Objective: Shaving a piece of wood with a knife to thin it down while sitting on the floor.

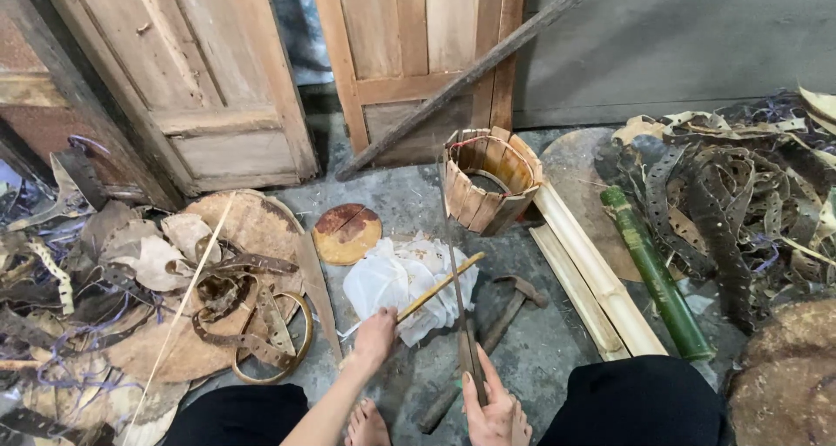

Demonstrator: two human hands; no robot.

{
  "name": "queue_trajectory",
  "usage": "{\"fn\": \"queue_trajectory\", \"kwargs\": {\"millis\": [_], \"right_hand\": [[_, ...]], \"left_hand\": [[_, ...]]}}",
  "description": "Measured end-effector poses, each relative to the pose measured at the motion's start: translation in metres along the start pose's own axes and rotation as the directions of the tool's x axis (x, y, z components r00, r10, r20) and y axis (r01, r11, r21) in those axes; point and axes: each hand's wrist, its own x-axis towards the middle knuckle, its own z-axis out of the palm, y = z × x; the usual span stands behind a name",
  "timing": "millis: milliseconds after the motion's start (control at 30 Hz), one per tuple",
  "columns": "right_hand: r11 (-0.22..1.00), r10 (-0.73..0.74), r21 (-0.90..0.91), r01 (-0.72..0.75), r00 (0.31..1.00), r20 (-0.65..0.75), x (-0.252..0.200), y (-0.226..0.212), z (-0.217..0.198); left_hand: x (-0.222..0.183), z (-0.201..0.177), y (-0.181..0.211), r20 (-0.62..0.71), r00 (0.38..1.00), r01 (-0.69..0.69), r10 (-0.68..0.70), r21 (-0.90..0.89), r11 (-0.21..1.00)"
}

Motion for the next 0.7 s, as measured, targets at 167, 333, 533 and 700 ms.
{"fn": "queue_trajectory", "kwargs": {"millis": [167, 333, 533, 700], "right_hand": [[0.966, -0.126, 0.216, 0.144, 0.988, -0.093, 0.034, 0.029, 0.036], [0.994, -0.109, 0.007, 0.109, 0.992, -0.058, 0.024, 0.014, 0.031], [0.989, -0.143, -0.085, 0.124, 0.951, -0.274, 0.087, 0.065, 0.102], [0.868, -0.14, -0.494, -0.044, 0.934, -0.329, 0.09, 0.071, 0.106]], "left_hand": [[-0.003, -0.103, 0.028, 0.199, 0.976, 0.147, -0.088, -0.307, 0.94], [0.014, -0.138, 0.031, 0.442, 0.891, 0.414, -0.1, -0.705, 0.576], [0.067, -0.124, 0.013, 0.331, 0.944, 0.155, 0.006, -0.458, 0.875], [0.089, -0.162, 0.02, 0.436, 0.9, 0.106, -0.014, -0.188, 0.976]]}}
